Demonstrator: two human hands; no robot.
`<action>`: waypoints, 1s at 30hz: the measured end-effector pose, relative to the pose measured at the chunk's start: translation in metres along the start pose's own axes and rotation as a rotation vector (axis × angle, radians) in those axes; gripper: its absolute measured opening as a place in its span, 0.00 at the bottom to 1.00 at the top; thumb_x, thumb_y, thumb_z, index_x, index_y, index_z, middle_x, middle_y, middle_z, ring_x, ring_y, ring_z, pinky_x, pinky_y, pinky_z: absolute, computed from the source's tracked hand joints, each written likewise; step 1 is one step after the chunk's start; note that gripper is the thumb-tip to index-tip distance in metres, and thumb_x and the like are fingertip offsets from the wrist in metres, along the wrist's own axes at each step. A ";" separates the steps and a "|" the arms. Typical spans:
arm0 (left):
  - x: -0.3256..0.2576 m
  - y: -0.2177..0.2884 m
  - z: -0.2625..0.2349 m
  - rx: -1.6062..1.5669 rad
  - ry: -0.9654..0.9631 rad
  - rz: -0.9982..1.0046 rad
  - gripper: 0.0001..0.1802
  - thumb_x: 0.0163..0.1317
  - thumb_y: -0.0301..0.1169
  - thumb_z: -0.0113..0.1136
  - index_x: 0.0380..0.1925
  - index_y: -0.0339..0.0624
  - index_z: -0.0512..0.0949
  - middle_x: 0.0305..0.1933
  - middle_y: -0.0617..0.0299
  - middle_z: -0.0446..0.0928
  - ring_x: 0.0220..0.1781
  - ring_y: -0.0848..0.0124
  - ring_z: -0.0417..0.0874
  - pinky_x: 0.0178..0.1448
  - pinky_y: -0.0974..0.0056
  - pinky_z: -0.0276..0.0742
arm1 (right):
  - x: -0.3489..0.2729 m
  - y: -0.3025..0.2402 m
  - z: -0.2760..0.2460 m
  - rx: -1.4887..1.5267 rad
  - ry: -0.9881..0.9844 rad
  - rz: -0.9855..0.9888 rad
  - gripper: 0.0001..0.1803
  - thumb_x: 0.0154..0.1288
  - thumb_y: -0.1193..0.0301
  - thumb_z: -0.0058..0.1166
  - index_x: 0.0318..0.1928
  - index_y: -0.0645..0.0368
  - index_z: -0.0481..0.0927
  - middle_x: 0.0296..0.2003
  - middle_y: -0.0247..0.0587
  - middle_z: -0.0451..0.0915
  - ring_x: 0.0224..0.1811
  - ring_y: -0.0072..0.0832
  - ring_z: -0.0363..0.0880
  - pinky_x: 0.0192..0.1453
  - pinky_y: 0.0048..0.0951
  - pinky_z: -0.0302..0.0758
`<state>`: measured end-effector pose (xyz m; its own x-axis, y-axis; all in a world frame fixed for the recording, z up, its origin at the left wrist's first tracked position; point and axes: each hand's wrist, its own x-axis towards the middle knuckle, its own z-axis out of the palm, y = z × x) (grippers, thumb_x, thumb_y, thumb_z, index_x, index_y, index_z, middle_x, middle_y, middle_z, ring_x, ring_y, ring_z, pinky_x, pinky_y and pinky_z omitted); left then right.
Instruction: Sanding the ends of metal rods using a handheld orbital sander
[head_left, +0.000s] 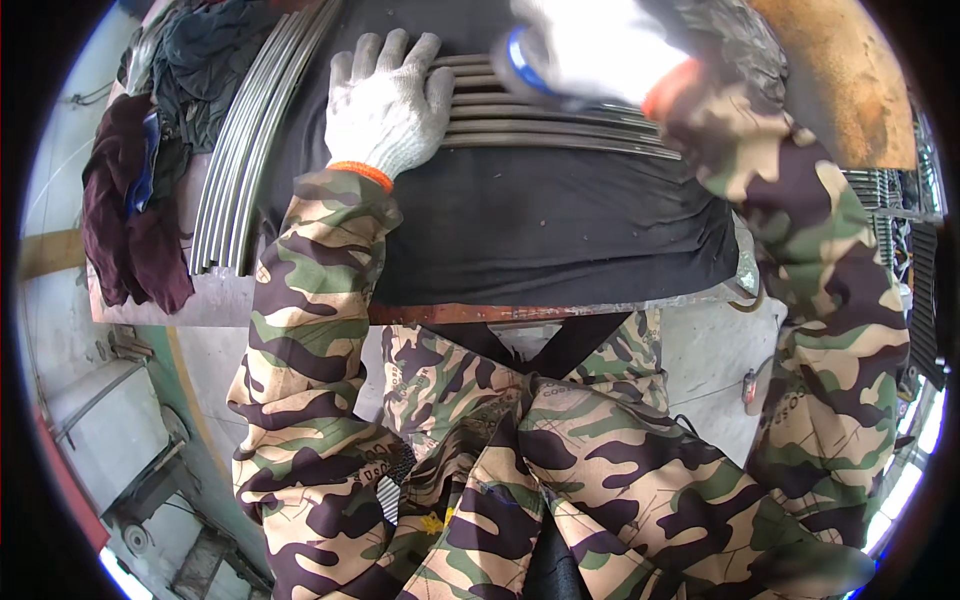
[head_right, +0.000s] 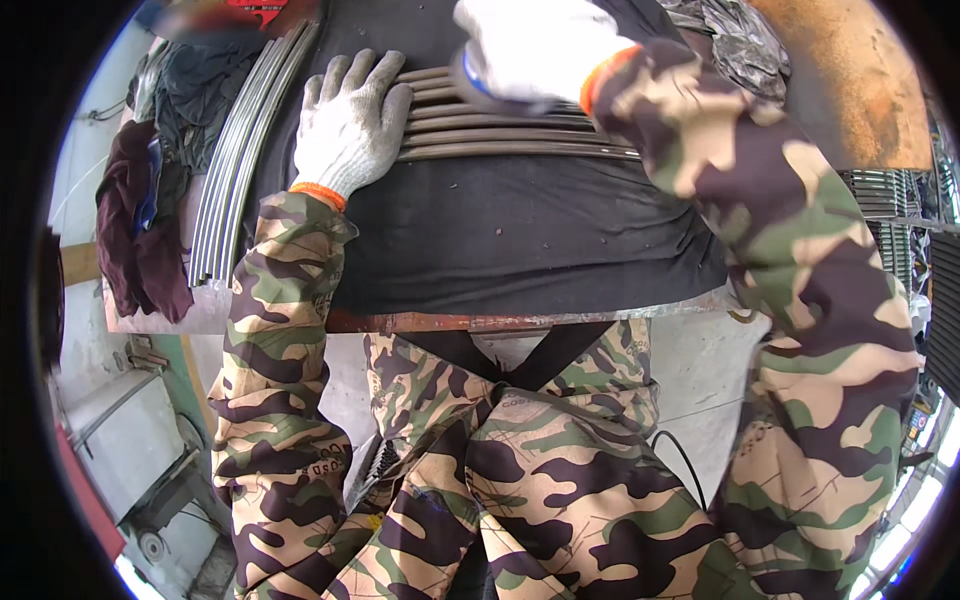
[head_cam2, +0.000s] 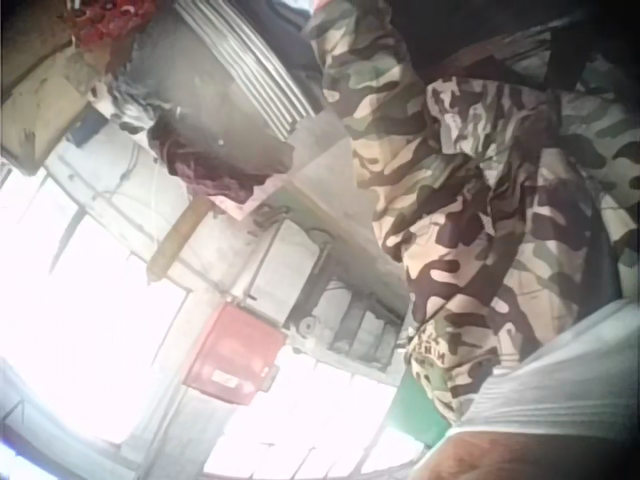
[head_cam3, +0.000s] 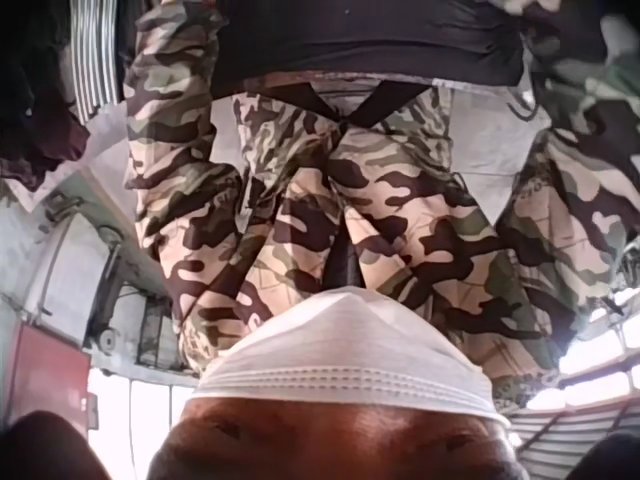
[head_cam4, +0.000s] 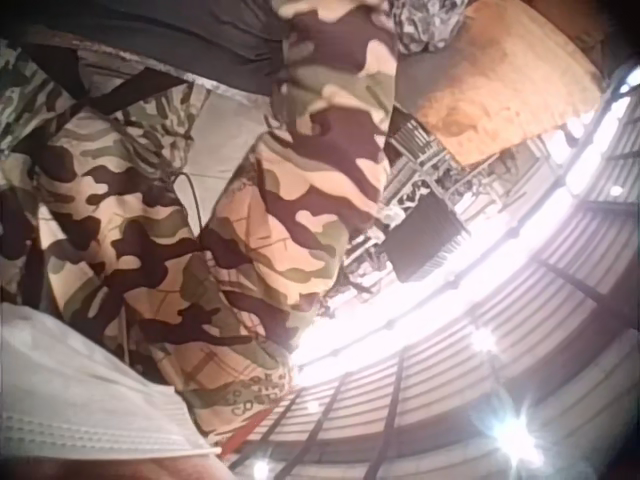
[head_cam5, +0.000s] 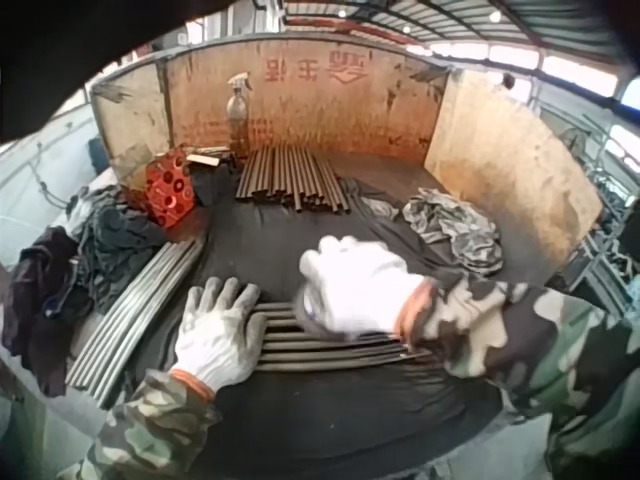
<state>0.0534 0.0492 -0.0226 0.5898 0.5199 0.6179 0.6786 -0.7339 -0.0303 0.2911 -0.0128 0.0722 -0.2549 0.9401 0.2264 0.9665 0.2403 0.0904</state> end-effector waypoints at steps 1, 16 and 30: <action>0.000 0.000 -0.002 -0.041 -0.104 -0.038 0.22 0.73 0.43 0.59 0.62 0.47 0.85 0.61 0.55 0.84 0.65 0.54 0.81 0.69 0.46 0.72 | 0.010 0.007 0.009 -0.061 0.012 0.069 0.15 0.70 0.59 0.58 0.44 0.57 0.84 0.41 0.58 0.85 0.44 0.58 0.88 0.45 0.58 0.84; -0.005 0.001 -0.012 -0.173 -0.186 -0.078 0.19 0.76 0.38 0.60 0.62 0.45 0.86 0.68 0.49 0.84 0.72 0.50 0.81 0.75 0.46 0.71 | -0.005 -0.010 -0.008 0.014 -0.031 -0.006 0.15 0.71 0.59 0.58 0.43 0.58 0.84 0.41 0.57 0.85 0.43 0.57 0.87 0.44 0.59 0.84; -0.002 -0.006 0.001 -0.008 -0.113 -0.064 0.24 0.77 0.41 0.59 0.66 0.41 0.82 0.68 0.46 0.83 0.73 0.47 0.79 0.77 0.44 0.71 | -0.009 -0.018 -0.006 0.066 0.076 -0.078 0.12 0.71 0.62 0.59 0.41 0.57 0.82 0.38 0.55 0.83 0.41 0.54 0.87 0.43 0.57 0.85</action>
<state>0.0485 0.0529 -0.0248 0.5916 0.6111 0.5259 0.7130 -0.7011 0.0126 0.2755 -0.0275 0.0745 -0.3281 0.8978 0.2939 0.9430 0.3294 0.0466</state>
